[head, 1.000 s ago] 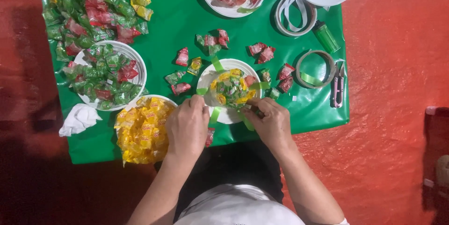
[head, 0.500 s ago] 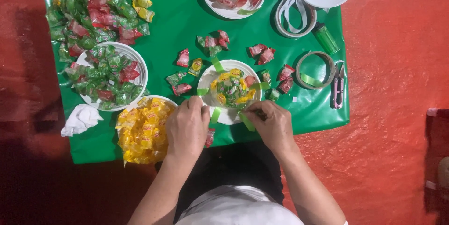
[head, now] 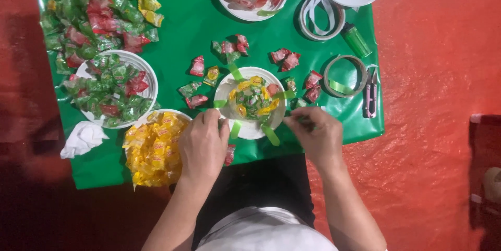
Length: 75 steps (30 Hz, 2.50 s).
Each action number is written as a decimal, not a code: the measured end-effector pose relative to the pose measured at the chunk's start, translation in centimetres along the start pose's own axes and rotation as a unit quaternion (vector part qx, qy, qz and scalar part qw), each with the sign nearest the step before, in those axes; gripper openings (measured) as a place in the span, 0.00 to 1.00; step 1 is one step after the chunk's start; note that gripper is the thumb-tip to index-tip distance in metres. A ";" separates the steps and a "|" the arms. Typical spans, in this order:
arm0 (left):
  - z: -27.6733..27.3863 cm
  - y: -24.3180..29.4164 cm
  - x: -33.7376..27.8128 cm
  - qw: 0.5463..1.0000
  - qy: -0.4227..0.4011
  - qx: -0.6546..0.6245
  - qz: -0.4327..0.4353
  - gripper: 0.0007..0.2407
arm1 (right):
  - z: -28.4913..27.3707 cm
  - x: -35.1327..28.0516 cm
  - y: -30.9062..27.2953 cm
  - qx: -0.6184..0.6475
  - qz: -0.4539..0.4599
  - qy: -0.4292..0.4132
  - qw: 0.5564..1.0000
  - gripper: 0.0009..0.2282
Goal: Arranging wrapped candies from plates into a central bowl.
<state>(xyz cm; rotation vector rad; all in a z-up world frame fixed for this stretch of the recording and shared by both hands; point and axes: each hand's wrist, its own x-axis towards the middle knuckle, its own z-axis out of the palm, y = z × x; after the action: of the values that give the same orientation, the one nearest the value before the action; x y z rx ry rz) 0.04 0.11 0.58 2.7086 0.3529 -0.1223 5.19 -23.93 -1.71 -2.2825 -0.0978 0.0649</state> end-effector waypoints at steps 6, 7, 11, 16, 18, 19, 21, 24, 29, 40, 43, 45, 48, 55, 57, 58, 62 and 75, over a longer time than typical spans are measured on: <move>0.4 -0.1 -0.2 1.000 -0.004 0.022 0.006 0.05 | -4.0 1.2 1.8 -0.042 0.014 0.057 0.997 0.08; 0.5 -0.1 -0.2 1.000 -0.005 0.022 0.007 0.05 | -4.2 1.2 1.6 -0.043 0.015 0.058 0.997 0.08; 0.6 0.0 -0.5 0.999 0.001 0.035 0.023 0.05 | -3.8 1.2 1.5 -0.087 -0.011 0.027 0.996 0.09; 0.5 0.2 -0.7 0.998 0.008 0.054 0.036 0.04 | -2.1 0.9 1.0 -0.143 -0.053 0.018 0.988 0.11; 0.5 0.2 -0.8 0.998 0.010 0.055 0.036 0.04 | -2.0 1.2 0.7 -0.208 -0.076 -0.010 0.975 0.13; 0.6 0.2 -0.8 0.998 0.011 0.055 0.036 0.04 | -1.9 1.2 0.7 -0.208 -0.076 -0.009 0.975 0.13; 0.7 0.2 -0.9 0.997 0.013 0.059 0.038 0.04 | -1.6 1.4 0.8 -0.249 -0.075 -0.022 0.965 0.16; 0.6 0.4 -1.1 0.996 0.023 0.067 0.052 0.04 | -1.1 1.1 1.9 -0.274 -0.071 -0.026 0.959 0.15; 0.6 0.5 -1.3 0.995 0.041 0.067 0.057 0.05 | -1.3 0.8 1.8 -0.255 -0.033 -0.035 0.966 0.13; -0.7 -0.4 -2.2 0.998 0.034 -0.015 0.050 0.06 | -2.8 0.5 0.0 -0.038 0.018 -0.004 0.999 0.13; -1.3 -0.4 -2.3 0.997 0.050 -0.020 0.061 0.07 | -3.5 0.5 -0.3 -0.021 -0.033 0.004 0.999 0.14; -1.4 -0.5 -2.4 0.997 0.052 -0.033 0.054 0.07 | -3.6 0.3 -0.1 0.035 -0.036 -0.009 0.999 0.14; -1.2 -0.9 -2.7 0.995 0.059 -0.044 0.062 0.08 | -3.6 -0.4 -0.5 0.181 -0.004 -0.047 0.982 0.13; -2.1 -1.4 -3.0 0.993 0.069 -0.060 0.071 0.09 | -4.1 -1.8 -2.4 0.275 0.026 -0.074 0.958 0.08; -2.1 -1.5 -3.1 0.992 0.074 -0.068 0.074 0.09 | -3.9 -1.9 -2.7 0.284 0.029 -0.105 0.953 0.07; -1.7 -1.6 -3.3 0.992 0.072 -0.069 0.073 0.09 | -3.8 -2.0 -3.0 0.283 0.031 -0.106 0.953 0.07; -1.3 -1.9 -3.2 0.987 0.115 -0.049 0.105 0.09 | -3.2 -2.1 -3.5 0.245 0.019 -0.128 0.961 0.17; -3.6 -2.2 3.4 0.994 0.008 -0.036 0.105 0.11 | -1.0 -1.5 0.7 0.198 0.135 -0.081 0.967 0.09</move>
<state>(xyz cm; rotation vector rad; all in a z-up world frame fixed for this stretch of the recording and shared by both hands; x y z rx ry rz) 2.82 4.27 2.53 2.6564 0.0731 -0.0265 3.81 -25.29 -1.55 -1.8741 0.1316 0.3806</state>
